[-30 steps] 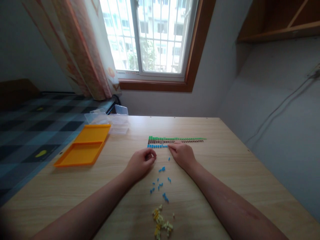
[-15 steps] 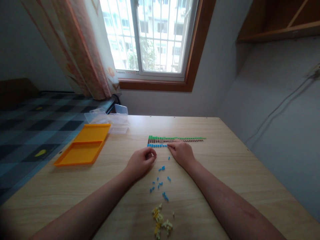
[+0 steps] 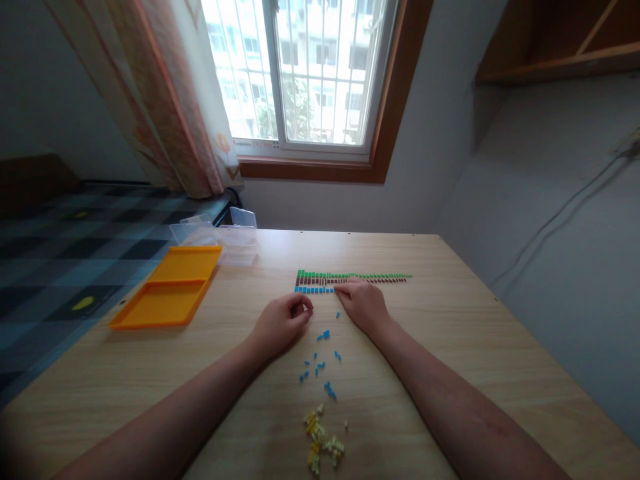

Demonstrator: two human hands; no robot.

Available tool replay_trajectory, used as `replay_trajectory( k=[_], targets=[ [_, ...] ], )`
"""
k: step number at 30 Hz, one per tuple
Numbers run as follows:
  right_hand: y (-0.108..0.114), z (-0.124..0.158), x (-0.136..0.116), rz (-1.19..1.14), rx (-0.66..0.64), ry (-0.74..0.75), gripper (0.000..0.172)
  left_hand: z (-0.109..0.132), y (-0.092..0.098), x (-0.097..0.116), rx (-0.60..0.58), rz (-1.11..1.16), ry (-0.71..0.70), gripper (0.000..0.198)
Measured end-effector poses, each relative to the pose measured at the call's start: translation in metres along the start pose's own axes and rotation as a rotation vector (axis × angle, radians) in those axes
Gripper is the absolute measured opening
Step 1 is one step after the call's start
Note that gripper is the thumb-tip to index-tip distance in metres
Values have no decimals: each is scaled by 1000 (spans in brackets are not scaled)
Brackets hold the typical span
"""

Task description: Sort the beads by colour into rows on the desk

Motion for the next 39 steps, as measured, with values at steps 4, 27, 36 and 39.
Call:
replay_trajectory(
  k=[4,27,36,39],
  targets=[
    [0,-1,0,-13,6,0,21,0,0,0,-1,-6,-1,12],
    [1,4,3,-91,36,26,22,1,1,0,-12,21,2,12],
    [18,15,11,-334,-109,273,15,1,2,0,-10,34,-1,11],
    [22,21,9,-313,-152,313,10,2,2,1,-8,42,-12,10]
  ],
)
Point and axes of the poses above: each hand's wrist, its own z-axis away from the middle knuckle, its own y-axis out of the back of the hand, x = y × z, the point moved 2 cm from there along -z, towards the middle knuckle, and after that the axes turned 15 degrees about z, right-handed, at the moved point
